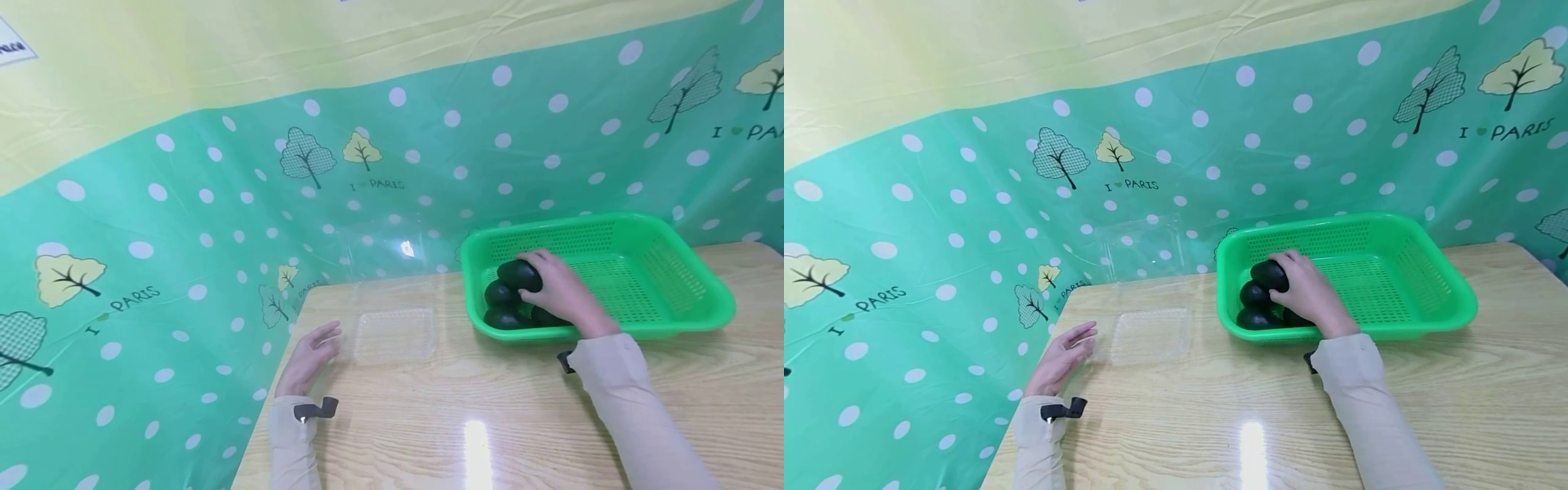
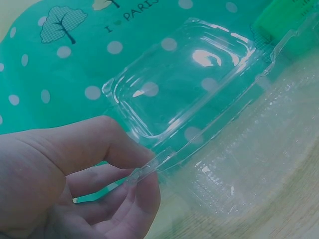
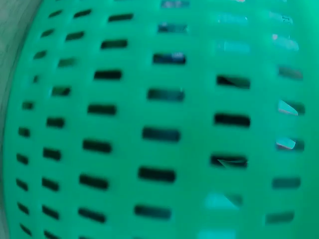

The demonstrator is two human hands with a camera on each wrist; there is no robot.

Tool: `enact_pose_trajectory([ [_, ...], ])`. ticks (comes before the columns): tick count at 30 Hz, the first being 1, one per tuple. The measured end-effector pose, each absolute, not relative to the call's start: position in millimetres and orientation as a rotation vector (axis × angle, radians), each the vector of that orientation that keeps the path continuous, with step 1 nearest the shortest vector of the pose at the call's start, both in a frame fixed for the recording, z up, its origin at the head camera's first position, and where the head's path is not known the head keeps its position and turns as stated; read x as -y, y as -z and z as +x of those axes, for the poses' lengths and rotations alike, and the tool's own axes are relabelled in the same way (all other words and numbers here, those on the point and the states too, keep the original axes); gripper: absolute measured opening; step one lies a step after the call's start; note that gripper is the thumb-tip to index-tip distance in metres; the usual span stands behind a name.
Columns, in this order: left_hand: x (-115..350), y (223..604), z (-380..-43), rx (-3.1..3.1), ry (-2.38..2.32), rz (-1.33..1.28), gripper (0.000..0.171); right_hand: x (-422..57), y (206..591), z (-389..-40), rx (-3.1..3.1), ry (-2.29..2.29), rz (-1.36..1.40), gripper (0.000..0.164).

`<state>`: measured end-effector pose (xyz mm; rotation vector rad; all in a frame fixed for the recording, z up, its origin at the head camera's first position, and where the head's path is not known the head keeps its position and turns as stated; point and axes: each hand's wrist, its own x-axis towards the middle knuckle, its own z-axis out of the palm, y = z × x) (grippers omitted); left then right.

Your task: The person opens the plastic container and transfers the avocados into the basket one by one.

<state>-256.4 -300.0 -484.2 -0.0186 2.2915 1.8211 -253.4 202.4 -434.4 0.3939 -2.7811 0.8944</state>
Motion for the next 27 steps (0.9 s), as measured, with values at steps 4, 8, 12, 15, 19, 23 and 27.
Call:
enact_pose_trajectory([
  [4,300.1,484.0,-256.7,-2.292,-1.814,-0.018,0.058,-207.9,435.9,-251.8,2.778,-0.896,0.378,0.066],
  [8,300.5,483.9,-256.2,-2.293,-1.807,-0.009,0.060,-212.1,437.6,-250.4,2.772,-0.889,0.366,0.066],
  [12,301.5,484.0,-255.3,-2.296,-1.805,0.001,0.059,-215.4,439.3,-251.0,2.784,-0.881,0.350,0.067],
  [15,302.1,484.4,-254.6,-2.299,-1.805,0.008,0.059,-217.8,440.7,-252.1,2.799,-0.880,0.338,0.067],
  [19,302.8,486.1,-255.2,-2.294,-1.819,0.007,0.058,-220.6,441.9,-252.7,2.830,-0.874,0.304,0.068],
  [23,302.8,487.2,-255.9,-2.305,-1.811,0.003,0.058,-223.2,442.4,-252.3,2.864,-0.865,0.266,0.068],
  [27,301.8,487.0,-255.6,-2.321,-1.788,0.006,0.058,-225.2,443.6,-251.0,2.892,-0.846,0.258,0.065],
])
